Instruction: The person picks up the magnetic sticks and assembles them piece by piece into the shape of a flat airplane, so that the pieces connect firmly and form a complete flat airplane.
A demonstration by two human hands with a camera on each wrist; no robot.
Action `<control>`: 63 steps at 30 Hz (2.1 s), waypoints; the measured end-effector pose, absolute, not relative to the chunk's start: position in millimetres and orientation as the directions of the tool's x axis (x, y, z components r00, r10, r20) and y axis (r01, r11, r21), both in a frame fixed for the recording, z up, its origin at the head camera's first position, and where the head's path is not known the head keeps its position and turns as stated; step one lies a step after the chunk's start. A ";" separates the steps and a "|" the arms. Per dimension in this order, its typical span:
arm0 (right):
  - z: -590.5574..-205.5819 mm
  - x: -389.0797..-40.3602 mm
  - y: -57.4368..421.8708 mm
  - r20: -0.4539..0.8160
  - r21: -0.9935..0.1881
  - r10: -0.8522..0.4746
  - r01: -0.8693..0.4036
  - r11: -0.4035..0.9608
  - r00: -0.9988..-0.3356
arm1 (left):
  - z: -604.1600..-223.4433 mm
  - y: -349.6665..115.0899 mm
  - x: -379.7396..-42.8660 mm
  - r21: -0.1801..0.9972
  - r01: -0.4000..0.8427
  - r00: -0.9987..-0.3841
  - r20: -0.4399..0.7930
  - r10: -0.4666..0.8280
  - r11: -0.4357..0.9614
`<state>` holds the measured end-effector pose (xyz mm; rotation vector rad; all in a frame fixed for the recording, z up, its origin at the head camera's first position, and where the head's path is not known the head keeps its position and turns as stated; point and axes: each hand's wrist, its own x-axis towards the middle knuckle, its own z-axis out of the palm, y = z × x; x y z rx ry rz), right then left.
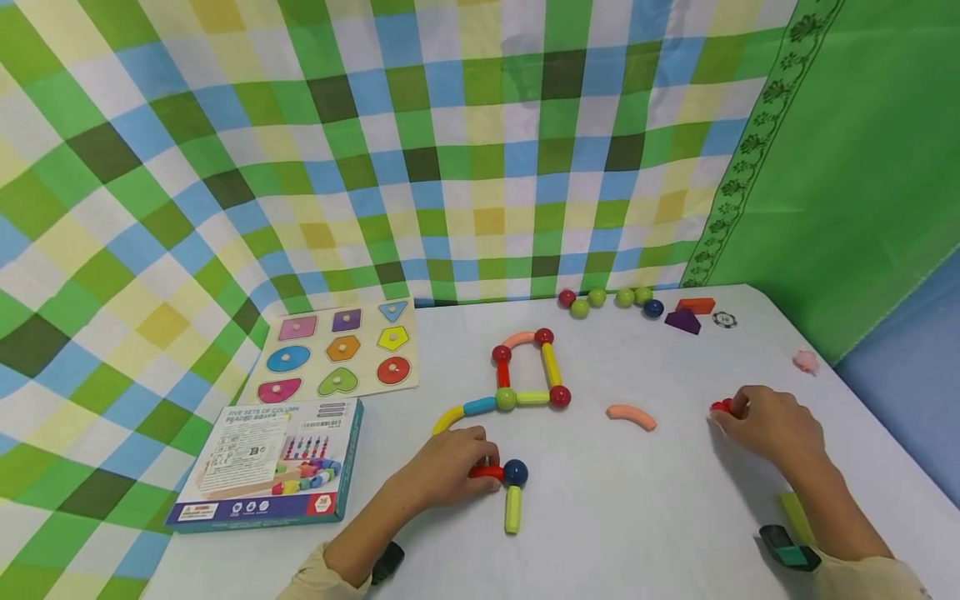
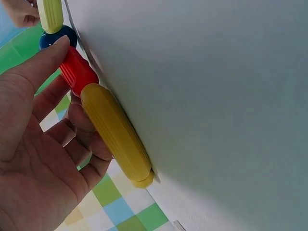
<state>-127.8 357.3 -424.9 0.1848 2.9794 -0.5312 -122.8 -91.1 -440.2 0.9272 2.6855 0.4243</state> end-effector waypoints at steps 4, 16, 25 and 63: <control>-427.4 -124.7 360.3 -0.159 -0.329 0.099 0.148 0.933 -0.982 | -441.5 -90.1 -123.0 0.351 0.568 -0.756 -0.137 0.641 0.745; -418.5 -111.8 263.1 0.027 -0.341 -0.246 -0.240 0.909 -0.969 | -441.4 -87.0 -121.8 0.334 0.601 -0.740 -0.110 0.664 0.726; -444.5 -107.3 179.4 -0.041 -0.364 -0.582 -0.531 0.766 -0.812 | -440.0 -86.4 -122.4 0.313 0.607 -0.739 -0.115 0.664 0.730; -435.8 -287.5 336.2 0.165 -0.368 -0.002 -0.063 0.928 -0.986 | -445.5 -77.8 -121.2 0.316 0.621 -0.709 -0.164 0.686 0.717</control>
